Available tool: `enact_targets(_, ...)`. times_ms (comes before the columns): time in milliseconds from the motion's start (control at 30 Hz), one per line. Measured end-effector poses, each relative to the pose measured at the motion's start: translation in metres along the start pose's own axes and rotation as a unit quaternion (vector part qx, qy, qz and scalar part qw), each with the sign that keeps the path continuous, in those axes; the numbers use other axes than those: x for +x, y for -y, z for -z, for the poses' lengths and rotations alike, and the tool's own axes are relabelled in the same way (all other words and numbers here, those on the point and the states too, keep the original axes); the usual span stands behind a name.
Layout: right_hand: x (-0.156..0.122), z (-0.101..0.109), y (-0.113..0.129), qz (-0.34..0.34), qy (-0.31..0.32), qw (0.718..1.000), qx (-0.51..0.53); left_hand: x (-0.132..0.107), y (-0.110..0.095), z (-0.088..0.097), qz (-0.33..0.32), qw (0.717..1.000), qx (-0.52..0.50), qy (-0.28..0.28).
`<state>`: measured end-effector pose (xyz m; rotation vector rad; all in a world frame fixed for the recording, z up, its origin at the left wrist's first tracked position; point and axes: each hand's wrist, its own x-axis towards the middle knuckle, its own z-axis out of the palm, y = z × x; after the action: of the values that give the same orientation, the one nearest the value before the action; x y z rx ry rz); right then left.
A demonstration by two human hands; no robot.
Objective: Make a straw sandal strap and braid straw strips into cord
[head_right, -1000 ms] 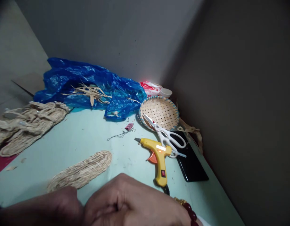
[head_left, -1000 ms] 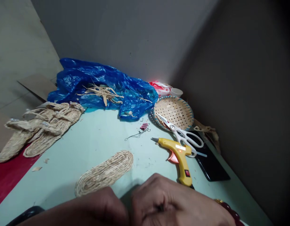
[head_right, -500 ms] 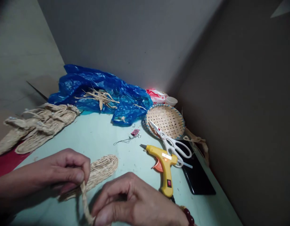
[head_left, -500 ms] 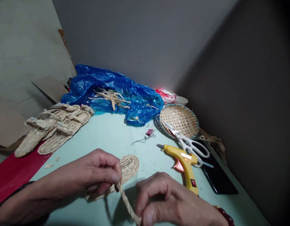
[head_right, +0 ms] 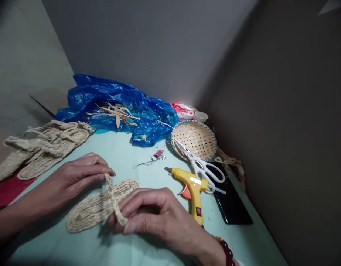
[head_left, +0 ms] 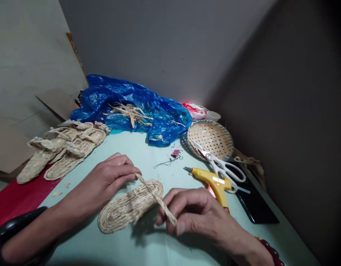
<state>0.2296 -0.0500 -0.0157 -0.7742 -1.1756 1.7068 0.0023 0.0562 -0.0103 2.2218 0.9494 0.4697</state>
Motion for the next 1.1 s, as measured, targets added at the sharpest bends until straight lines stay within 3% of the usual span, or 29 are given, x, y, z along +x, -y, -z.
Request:
enact_targets(167,0.001,0.001,-0.001,0.013,0.001,0.982,-0.190,0.002,0.003,-0.003,0.012,1.000,0.005,-0.020)
enact_targets(300,-0.003,0.002,-0.004,0.017,0.016,0.944,-0.328,0.004,0.007,-0.007,0.068,0.996,-0.048,-0.028)
enact_targets(400,-0.002,0.004,-0.005,0.031,-0.013,0.917,-0.396,0.007,0.010,-0.013,0.118,0.985,-0.120,-0.034)
enact_targets(600,0.001,0.016,-0.005,0.088,-0.089,0.886,-0.447,0.011,0.012,-0.019,0.148,0.965,-0.216,-0.028)
enact_targets(800,-0.001,0.016,-0.019,0.124,-0.105,0.866,-0.473,0.010,0.015,-0.021,0.147,0.968,-0.200,-0.023)
enact_targets(933,0.003,0.001,-0.026,0.163,-0.053,0.861,-0.478,0.009,0.018,-0.022,0.136,0.978,-0.160,-0.013)
enact_targets(1100,0.012,-0.011,-0.024,0.198,0.000,0.828,-0.524,0.009,0.015,-0.023,0.119,0.983,-0.138,0.007)
